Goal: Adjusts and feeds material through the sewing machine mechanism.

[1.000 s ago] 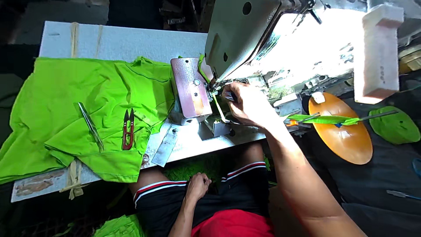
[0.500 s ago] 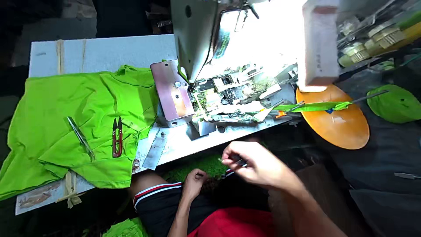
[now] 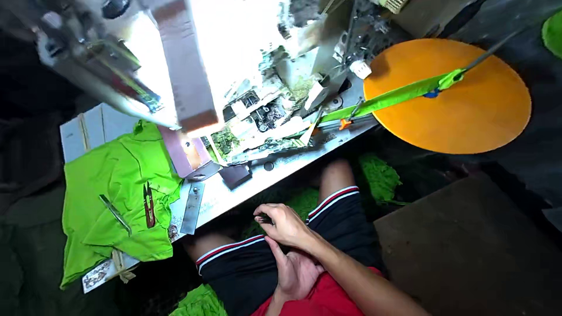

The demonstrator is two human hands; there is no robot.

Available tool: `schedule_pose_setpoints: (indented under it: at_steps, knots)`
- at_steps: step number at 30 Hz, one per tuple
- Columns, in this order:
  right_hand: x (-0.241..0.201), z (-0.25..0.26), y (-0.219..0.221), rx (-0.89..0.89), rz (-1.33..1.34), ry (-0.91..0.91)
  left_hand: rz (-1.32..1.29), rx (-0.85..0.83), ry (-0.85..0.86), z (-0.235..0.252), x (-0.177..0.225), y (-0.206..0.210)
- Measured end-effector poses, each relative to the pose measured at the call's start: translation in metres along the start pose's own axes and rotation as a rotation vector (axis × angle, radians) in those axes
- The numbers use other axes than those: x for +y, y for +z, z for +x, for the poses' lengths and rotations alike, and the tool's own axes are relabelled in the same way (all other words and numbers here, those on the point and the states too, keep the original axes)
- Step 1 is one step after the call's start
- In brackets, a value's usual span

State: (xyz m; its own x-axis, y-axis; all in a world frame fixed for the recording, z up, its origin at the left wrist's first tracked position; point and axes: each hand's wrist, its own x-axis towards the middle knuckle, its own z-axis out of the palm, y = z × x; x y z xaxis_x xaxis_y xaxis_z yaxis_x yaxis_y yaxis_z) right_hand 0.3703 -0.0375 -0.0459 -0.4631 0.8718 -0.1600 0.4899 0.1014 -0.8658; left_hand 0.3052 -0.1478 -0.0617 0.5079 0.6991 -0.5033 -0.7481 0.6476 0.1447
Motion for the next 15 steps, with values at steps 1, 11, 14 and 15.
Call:
schedule_pose_setpoints:
  at_steps: [1, 11, 14, 15]
  knots:
    - [-0.001, -0.001, -0.001, 0.037, 0.025, -0.015, -0.011, 0.012, 0.023, 0.000, 0.000, 0.005]
    - [0.024, -0.019, -0.013, 0.475, -0.219, -0.259, 0.038, 0.108, 0.197, 0.004, 0.009, 0.042]
    - [0.033, -0.018, -0.015, 0.472, -0.208, -0.299, 0.056, 0.138, 0.160, 0.016, 0.012, 0.028]
    - [0.035, -0.018, -0.015, 0.471, -0.201, -0.317, 0.076, 0.180, 0.165, 0.019, 0.010, 0.030]
